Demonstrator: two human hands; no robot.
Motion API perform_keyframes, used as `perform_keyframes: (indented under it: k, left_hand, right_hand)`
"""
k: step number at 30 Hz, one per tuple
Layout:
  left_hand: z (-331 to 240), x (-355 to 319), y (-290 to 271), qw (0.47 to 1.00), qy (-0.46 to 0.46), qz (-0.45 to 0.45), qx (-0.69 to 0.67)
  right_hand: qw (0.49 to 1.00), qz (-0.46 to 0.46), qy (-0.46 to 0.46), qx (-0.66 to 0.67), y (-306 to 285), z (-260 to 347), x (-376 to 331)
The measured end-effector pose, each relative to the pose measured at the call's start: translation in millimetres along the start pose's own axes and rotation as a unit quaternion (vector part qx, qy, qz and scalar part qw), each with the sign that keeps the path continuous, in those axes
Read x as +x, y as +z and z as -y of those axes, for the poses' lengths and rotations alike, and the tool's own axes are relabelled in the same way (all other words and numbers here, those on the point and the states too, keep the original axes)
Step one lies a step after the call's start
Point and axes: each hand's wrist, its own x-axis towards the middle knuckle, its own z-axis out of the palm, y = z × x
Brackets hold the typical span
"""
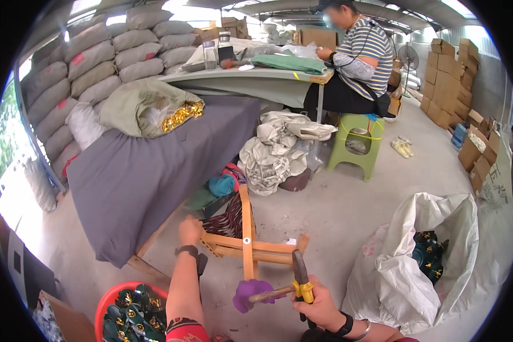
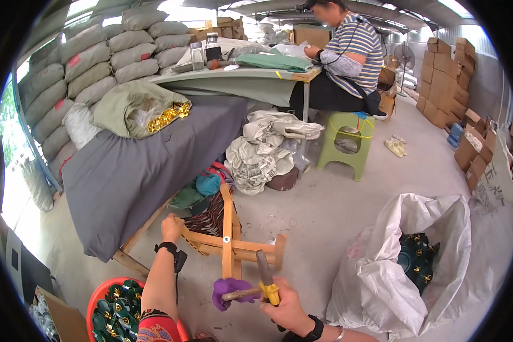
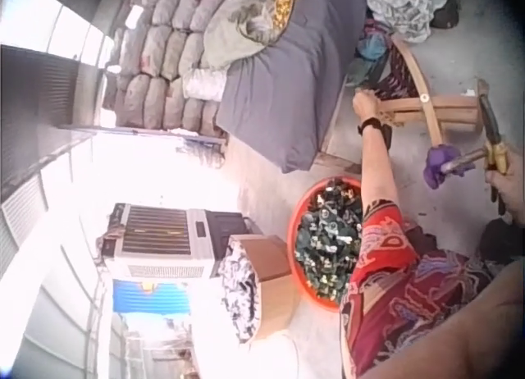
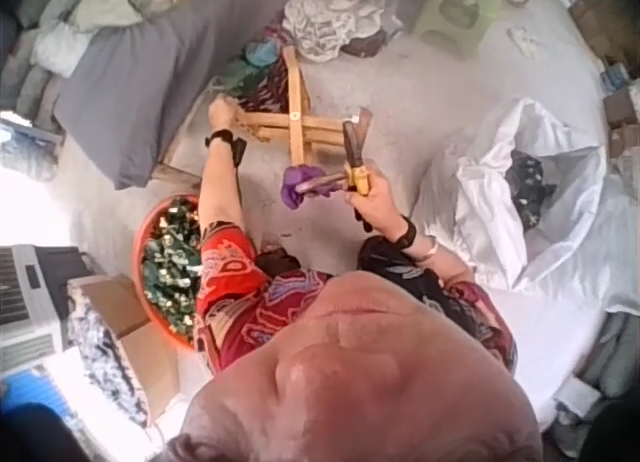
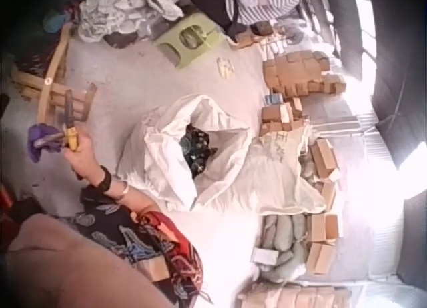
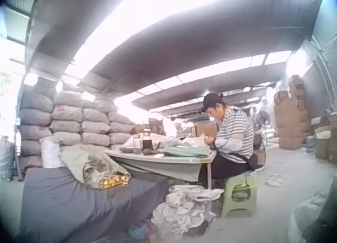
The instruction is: The recorder is assembling green fabric components, possibly holiday ornaments or decorations, using pliers to attach small gold pieces.
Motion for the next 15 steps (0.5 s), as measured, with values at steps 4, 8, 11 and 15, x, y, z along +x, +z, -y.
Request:
perform_keyframes:
  k: [4, 8, 11, 15]
  left_hand:
    - [-1.7, -13.4, -20.1, 0.998, 0.011, 0.047, 0.036]
    - [-11.6, -36.5, -57.8, 0.995, 0.088, 0.037, 0.038]
    - [-39.1, -74.9, -95.5, 0.989, 0.131, 0.067, -0.027]
    - [-42.7, -142.2, -116.3, 0.961, 0.080, 0.207, -0.163]
  right_hand:
    - [0.999, 0.001, 0.012, 0.047, -3.7, 0.6, -8.3]
    - [0.999, -0.033, -0.011, -0.006, -3.8, 2.0, -1.0]
    - [0.996, -0.078, -0.037, 0.011, -11.8, 12.5, 4.5]
    - [0.993, -0.082, -0.048, 0.076, -7.0, 8.3, 18.3]
